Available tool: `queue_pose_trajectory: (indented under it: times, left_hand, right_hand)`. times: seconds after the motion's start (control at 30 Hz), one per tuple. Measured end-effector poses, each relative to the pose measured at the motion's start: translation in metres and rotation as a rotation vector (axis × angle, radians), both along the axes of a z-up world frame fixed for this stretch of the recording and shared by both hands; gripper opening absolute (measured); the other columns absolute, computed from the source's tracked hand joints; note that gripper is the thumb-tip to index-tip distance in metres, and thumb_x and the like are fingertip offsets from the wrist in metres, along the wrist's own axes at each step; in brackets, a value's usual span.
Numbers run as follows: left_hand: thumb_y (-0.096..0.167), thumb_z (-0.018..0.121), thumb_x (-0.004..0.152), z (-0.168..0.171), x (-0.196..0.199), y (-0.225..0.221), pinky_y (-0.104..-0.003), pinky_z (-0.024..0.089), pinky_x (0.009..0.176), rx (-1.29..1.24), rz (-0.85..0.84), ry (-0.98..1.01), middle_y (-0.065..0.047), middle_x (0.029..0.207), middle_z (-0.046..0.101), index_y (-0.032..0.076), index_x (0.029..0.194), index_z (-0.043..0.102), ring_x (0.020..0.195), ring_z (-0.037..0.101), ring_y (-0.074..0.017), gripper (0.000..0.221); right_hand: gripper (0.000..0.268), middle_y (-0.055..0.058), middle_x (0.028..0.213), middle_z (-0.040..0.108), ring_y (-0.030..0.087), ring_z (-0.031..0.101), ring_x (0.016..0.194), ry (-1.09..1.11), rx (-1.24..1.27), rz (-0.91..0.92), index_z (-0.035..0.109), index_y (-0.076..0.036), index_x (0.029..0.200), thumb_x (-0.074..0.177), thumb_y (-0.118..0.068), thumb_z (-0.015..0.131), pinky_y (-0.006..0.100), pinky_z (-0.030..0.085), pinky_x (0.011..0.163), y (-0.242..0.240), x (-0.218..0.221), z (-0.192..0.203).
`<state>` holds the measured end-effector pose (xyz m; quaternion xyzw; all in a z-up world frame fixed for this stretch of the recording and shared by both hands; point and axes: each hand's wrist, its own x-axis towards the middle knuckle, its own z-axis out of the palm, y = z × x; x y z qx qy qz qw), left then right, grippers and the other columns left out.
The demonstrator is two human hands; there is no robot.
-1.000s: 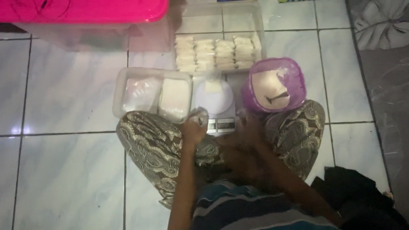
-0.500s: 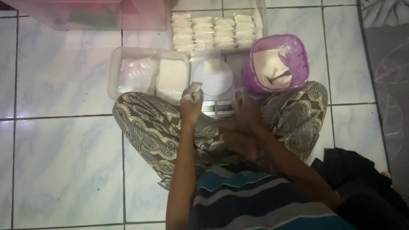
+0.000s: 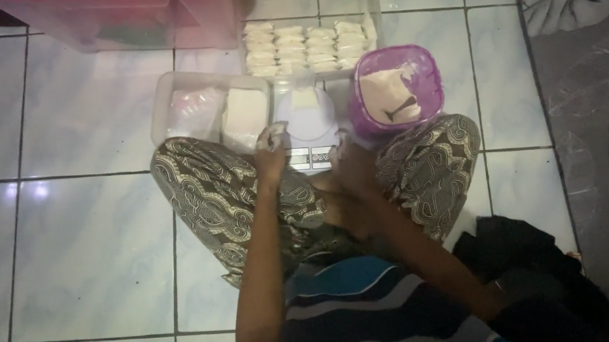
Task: The person scoops white powder from a bowl into small plastic bags by hand using a spoon, weighs each bag on a digital scale, and places them into a plastic container.
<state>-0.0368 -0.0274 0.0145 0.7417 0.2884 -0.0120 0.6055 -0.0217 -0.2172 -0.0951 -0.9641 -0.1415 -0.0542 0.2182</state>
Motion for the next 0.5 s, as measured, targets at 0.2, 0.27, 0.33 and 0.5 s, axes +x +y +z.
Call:
queue_pose_trajectory:
  times: [0.2, 0.27, 0.33, 0.5]
  left_hand:
    - [0.020, 0.055, 0.095, 0.006, -0.014, -0.014, -0.047, 0.052, 0.101, 0.198, 0.028, -0.153, -0.012, 0.120, 0.067, 0.024, 0.123, 0.066, 0.114, 0.067, -0.0355, 0.030]
    - [0.018, 0.057, 0.095, 0.018, -0.020, -0.027, -0.050, 0.052, 0.098, 0.273, 0.073, -0.199, -0.016, 0.115, 0.068, 0.018, 0.123, 0.066, 0.110, 0.067, -0.0383, 0.030]
    - [0.017, 0.059, 0.094, 0.025, -0.013, -0.031, -0.052, 0.052, 0.096, 0.346, 0.105, -0.259, -0.020, 0.110, 0.068, 0.012, 0.123, 0.066, 0.106, 0.067, -0.0412, 0.030]
    - [0.012, 0.067, 0.089, -0.012, 0.039, -0.027, -0.046, 0.054, 0.090, 0.377, 0.115, -0.392, -0.011, 0.102, 0.066, 0.019, 0.115, 0.066, 0.096, 0.066, -0.0333, 0.028]
  right_hand:
    - [0.031, 0.009, 0.080, 0.069, 0.031, 0.072, 0.080, -0.022, -0.008, -0.097, 0.064, -0.012, 0.118, 0.090, -0.024, 0.061, 0.046, 0.053, 0.072, 0.009, -0.025, 0.063]
    - [0.032, 0.008, 0.083, 0.069, 0.028, 0.072, 0.080, 0.090, 0.040, -0.144, 0.061, -0.013, 0.123, 0.093, -0.024, 0.058, 0.045, 0.054, 0.074, 0.006, -0.028, 0.062]
    - [0.034, 0.006, 0.086, 0.069, 0.026, 0.071, 0.081, 0.192, 0.090, -0.206, 0.059, -0.015, 0.128, 0.096, -0.025, 0.056, 0.044, 0.055, 0.077, 0.008, -0.030, 0.078]
    - [0.027, 0.019, 0.092, 0.071, 0.034, 0.069, 0.094, -0.211, 0.175, -0.336, 0.067, -0.003, 0.118, 0.097, -0.020, 0.062, 0.043, 0.050, 0.091, 0.020, -0.013, 0.007]
